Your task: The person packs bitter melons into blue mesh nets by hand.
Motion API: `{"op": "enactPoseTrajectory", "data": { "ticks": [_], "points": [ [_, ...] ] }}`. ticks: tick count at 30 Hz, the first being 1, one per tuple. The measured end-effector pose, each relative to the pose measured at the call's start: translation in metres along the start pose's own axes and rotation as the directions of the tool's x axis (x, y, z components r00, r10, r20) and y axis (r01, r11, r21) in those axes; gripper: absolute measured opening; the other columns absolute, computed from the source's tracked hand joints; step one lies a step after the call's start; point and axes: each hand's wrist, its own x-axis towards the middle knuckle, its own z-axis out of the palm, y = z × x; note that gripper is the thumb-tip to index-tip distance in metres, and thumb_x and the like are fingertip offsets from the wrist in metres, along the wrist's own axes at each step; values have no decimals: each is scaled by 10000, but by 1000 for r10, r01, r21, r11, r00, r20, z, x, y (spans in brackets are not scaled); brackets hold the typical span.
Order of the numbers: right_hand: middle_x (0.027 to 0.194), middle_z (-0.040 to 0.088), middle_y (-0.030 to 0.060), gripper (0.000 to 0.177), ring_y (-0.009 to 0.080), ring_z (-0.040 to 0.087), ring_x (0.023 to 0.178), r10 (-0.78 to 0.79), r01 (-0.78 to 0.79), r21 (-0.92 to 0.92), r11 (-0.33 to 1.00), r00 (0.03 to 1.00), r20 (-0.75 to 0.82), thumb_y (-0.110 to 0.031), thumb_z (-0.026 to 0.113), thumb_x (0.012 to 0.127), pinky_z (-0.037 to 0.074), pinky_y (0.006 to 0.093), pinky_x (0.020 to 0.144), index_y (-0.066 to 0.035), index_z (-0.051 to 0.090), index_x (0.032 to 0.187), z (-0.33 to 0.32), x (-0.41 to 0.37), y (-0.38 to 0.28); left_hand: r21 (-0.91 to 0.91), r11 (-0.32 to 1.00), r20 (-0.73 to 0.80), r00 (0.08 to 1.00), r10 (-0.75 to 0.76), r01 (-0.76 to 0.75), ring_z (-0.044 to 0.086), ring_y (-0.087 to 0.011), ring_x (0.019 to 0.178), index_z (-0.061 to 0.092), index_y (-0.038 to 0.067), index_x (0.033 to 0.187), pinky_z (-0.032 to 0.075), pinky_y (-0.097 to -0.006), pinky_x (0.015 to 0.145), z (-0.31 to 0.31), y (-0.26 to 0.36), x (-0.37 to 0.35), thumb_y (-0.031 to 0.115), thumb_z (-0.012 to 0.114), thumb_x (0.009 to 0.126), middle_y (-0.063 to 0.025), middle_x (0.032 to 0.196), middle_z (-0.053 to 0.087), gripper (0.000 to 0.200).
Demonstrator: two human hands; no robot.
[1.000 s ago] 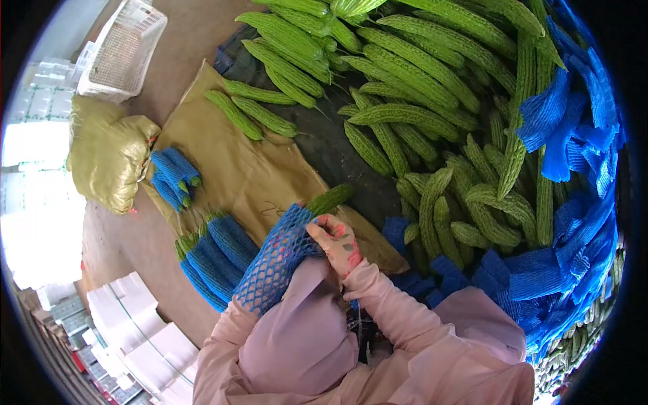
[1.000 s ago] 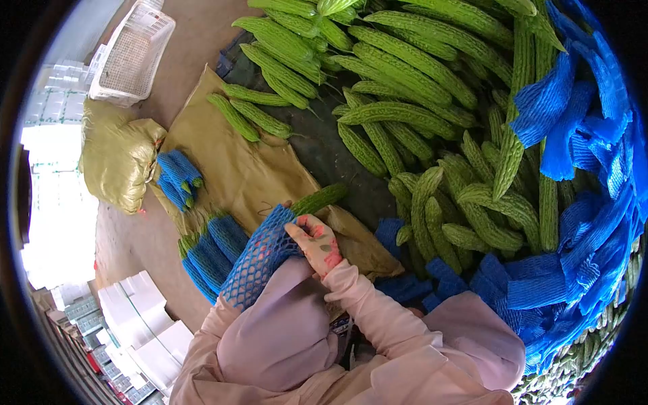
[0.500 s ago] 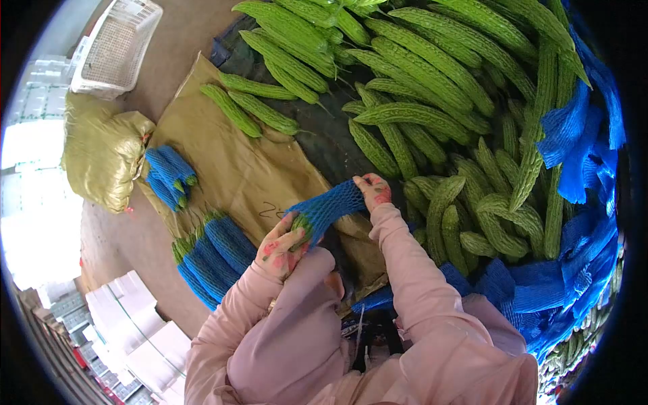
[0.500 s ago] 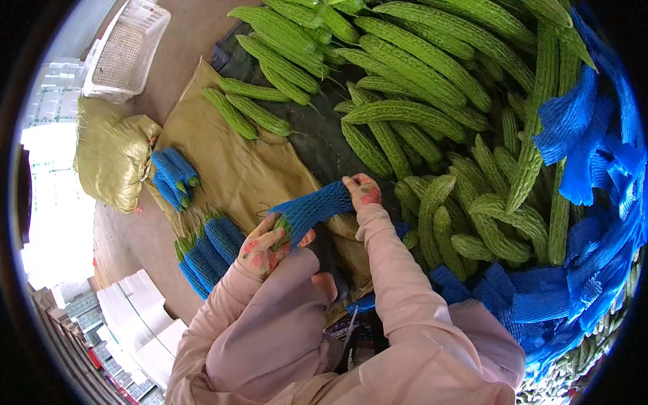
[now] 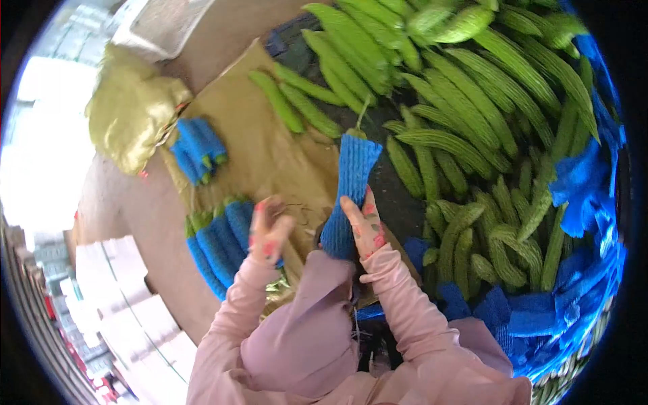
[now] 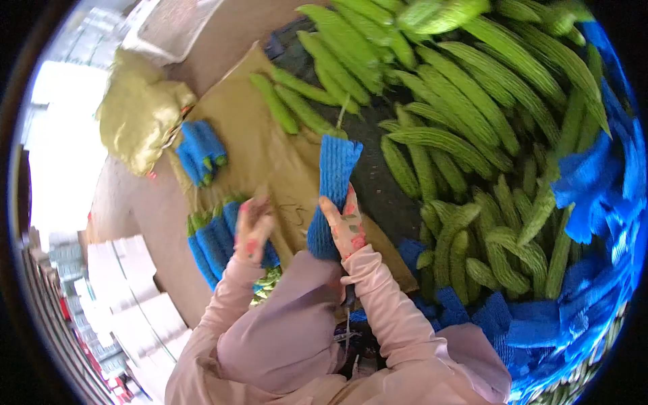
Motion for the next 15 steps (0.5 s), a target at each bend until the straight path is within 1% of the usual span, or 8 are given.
{"op": "enactPoseTrajectory", "data": {
  "ticks": [2,4,6,7,8,11,14,15],
  "points": [
    [1172,530,61,623,133,536,899,148,-132,-94,987,971,190,-354,573,910,469,257,761,-66,342,1412,20,-3,-7,71,997,261,965,-1,-18,427,-207,1236,231,52,1455,352,-345,1036,13,9,-6,162,735,780,-94,1334,454,849],
    [1235,505,77,639,135,527,917,147,-123,-98,988,946,290,-392,541,921,472,252,744,-60,329,1424,23,4,21,-200,973,249,966,-64,116,425,-202,1239,185,62,1482,344,-353,1046,24,8,-3,163,764,750,-105,1347,445,939],
    [1233,512,99,599,167,539,949,-361,524,-630,573,852,380,-356,534,927,466,271,788,-55,352,1412,14,9,43,-239,957,135,982,-134,164,481,-206,1182,193,43,1472,389,-345,1006,8,-24,7,164,761,757,-118,1297,490,922],
    [1234,509,117,549,201,543,1016,-83,190,-446,875,965,248,-310,531,929,437,302,883,-31,397,1382,28,-13,1,-306,905,52,955,-293,295,507,-214,1149,190,37,1471,413,-344,978,-4,-26,14,161,750,771,-122,1262,515,905],
    [1232,512,119,530,204,545,1031,-51,153,-447,882,971,232,-291,538,925,429,305,905,-26,413,1367,13,-14,11,-382,829,-17,894,-448,408,533,-222,1115,187,30,1469,437,-342,949,-17,-30,24,157,740,785,-127,1227,541,888],
    [1205,532,116,495,202,556,1025,37,62,-544,837,985,170,-268,566,909,445,310,899,-24,459,1327,-45,-20,31,-195,918,-186,907,-379,344,513,-256,1178,174,11,1467,368,-405,1029,-70,-65,81,319,740,786,-167,1319,511,938],
    [1168,553,120,491,217,566,1017,87,-17,-652,758,993,75,-261,591,894,458,321,884,-27,473,1309,-80,-40,31,-390,837,-221,844,-489,383,179,-179,1411,124,372,1479,8,-568,1089,-95,-13,146,467,540,890,32,1396,480,727],
    [1168,553,120,491,217,566,1017,89,-22,-655,755,994,70,-261,591,894,458,321,884,-27,473,1309,-89,-48,32,-324,868,-346,807,-479,376,259,-227,1385,152,324,1481,118,-503,1114,-102,-9,168,429,574,883,-43,1445,415,739]
  ]
}}
